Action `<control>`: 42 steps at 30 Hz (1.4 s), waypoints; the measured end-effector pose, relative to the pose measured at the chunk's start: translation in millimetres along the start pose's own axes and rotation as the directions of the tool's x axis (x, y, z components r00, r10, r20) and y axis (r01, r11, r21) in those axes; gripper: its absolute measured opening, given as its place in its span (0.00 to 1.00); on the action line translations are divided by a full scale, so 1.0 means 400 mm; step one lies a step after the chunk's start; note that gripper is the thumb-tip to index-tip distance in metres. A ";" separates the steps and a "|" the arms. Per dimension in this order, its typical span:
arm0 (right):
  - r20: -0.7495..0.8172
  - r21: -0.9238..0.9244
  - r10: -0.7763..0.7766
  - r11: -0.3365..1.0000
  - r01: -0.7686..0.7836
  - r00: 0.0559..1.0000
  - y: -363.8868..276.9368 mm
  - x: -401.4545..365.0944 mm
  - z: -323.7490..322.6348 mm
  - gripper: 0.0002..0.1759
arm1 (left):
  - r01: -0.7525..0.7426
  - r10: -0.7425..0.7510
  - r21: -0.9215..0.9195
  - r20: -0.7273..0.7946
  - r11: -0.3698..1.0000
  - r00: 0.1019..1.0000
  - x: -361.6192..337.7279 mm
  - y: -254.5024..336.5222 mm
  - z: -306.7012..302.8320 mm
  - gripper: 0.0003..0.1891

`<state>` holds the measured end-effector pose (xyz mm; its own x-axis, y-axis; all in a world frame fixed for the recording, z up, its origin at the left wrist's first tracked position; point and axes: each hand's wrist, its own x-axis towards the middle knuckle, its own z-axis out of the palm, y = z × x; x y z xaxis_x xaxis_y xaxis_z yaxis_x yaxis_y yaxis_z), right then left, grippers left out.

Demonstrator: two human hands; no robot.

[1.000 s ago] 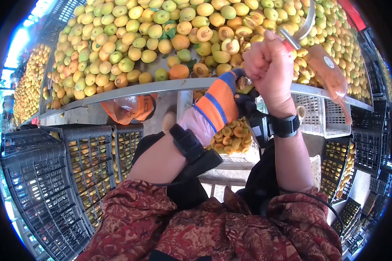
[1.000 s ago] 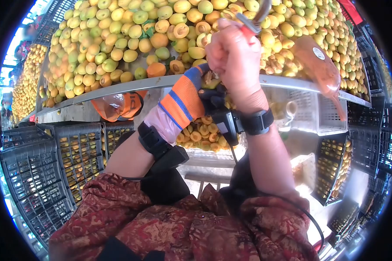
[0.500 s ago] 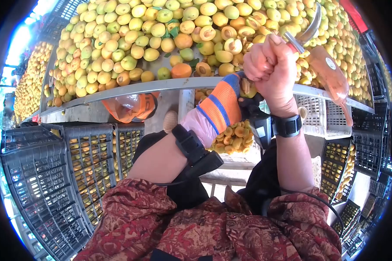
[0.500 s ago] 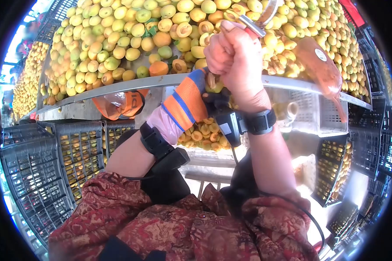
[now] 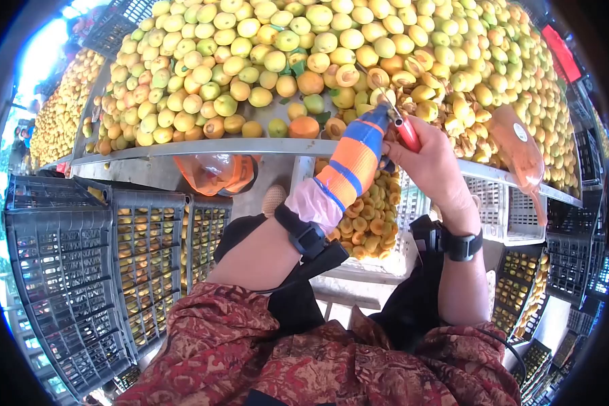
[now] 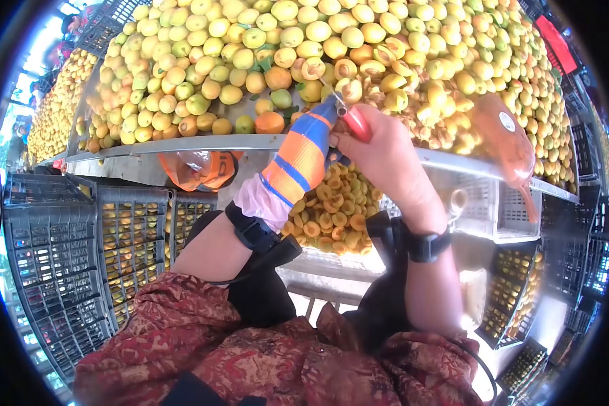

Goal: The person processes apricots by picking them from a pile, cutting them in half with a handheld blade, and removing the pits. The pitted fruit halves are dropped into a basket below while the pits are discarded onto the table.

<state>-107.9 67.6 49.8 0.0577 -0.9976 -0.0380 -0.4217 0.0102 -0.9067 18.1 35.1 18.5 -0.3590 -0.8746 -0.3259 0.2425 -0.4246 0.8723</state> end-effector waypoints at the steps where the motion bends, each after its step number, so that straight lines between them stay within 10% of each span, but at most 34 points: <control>1: -0.015 -0.085 -0.086 0.993 0.084 0.996 -0.001 -0.006 0.002 0.15 | -0.002 0.002 0.001 -0.002 1.000 1.000 -0.003 -0.004 -0.005 0.14; 5: -0.059 -0.341 -0.258 0.913 0.224 0.964 -0.016 -0.024 0.023 0.10 | 0.046 -0.052 -0.079 -0.071 0.996 0.996 0.001 -0.070 -0.017 0.12; 7: -0.069 -0.385 -0.293 0.890 0.245 0.954 -0.004 -0.020 0.037 0.09 | -0.619 0.576 0.438 0.246 0.652 0.780 0.000 -0.086 -0.035 0.14; 8: -0.172 -0.334 -0.290 0.916 0.221 0.942 0.003 -0.019 0.043 0.10 | -0.618 0.574 0.439 0.245 0.652 0.781 0.010 -0.094 -0.033 0.14; 9: -0.273 -0.280 -0.279 0.939 0.201 0.921 0.006 -0.019 0.047 0.10 | -0.101 0.096 -0.138 -0.038 0.985 0.995 -0.004 -0.032 0.000 0.15; 10: -0.390 -0.181 -0.217 0.971 0.156 0.895 0.000 -0.014 0.043 0.11 | 0.371 -0.479 -0.716 0.058 0.591 0.876 -0.012 0.002 0.017 0.17; 11: -0.536 -0.017 -0.231 0.965 0.263 0.812 0.014 0.008 0.039 0.12 | 0.371 -0.481 -0.718 0.058 0.589 0.875 -0.010 -0.005 0.009 0.17; 14: -0.696 -0.240 -0.233 0.967 0.087 0.679 0.053 0.063 -0.068 0.18 | 0.425 -0.297 -0.614 0.304 0.665 0.905 -0.004 -0.048 -0.024 0.19; 19: -0.798 -0.152 -0.169 0.985 0.079 0.578 0.092 0.089 -0.139 0.22 | 0.402 -0.372 -0.365 0.152 0.840 0.916 -0.017 -0.081 -0.003 0.16; 20: -0.800 -0.084 -0.127 0.991 0.101 0.586 0.081 0.080 -0.130 0.20 | 0.149 -0.161 0.076 0.183 0.986 0.970 -0.012 -0.097 -0.005 0.17; 21: -0.801 -0.081 -0.124 0.992 0.099 0.585 0.079 0.076 -0.120 0.20 | -0.172 0.020 0.480 0.304 0.860 0.952 -0.015 -0.099 -0.004 0.17; 23: -0.727 -0.030 -0.088 0.995 0.097 0.681 0.075 0.073 -0.106 0.16 | -0.073 -0.058 0.514 0.234 0.855 0.971 -0.038 -0.106 -0.006 0.15; 25: -0.731 -0.191 -0.182 0.980 0.059 0.657 0.076 0.073 -0.102 0.14 | -0.385 0.271 0.786 0.284 0.483 0.920 -0.057 -0.069 -0.022 0.14; 26: -0.723 -0.152 -0.187 0.982 0.111 0.665 0.073 0.068 -0.096 0.13 | -0.245 0.126 0.731 0.215 0.637 0.968 -0.043 -0.031 -0.036 0.14; 30: -0.705 -0.151 -0.157 0.986 0.070 0.692 0.041 0.054 -0.072 0.11 | -0.208 0.369 0.804 -0.015 0.556 0.929 0.065 0.049 -0.126 0.15; 33: -0.683 -0.135 -0.112 0.991 0.026 0.722 0.041 0.053 -0.065 0.09 | 0.040 0.310 0.981 -0.099 0.191 0.946 0.151 0.035 -0.152 0.23; 42: -0.582 -0.018 -0.053 0.998 0.052 0.812 0.023 0.033 -0.063 0.07 | 0.038 0.340 0.999 -0.029 -0.020 0.940 0.206 0.041 -0.128 0.28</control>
<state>-133.7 52.7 51.5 -0.4571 -0.8501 0.2615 -0.4346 -0.0430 -0.8996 38.8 -55.8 -12.7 -0.2286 -0.9733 -0.0210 -0.9191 0.2087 0.3343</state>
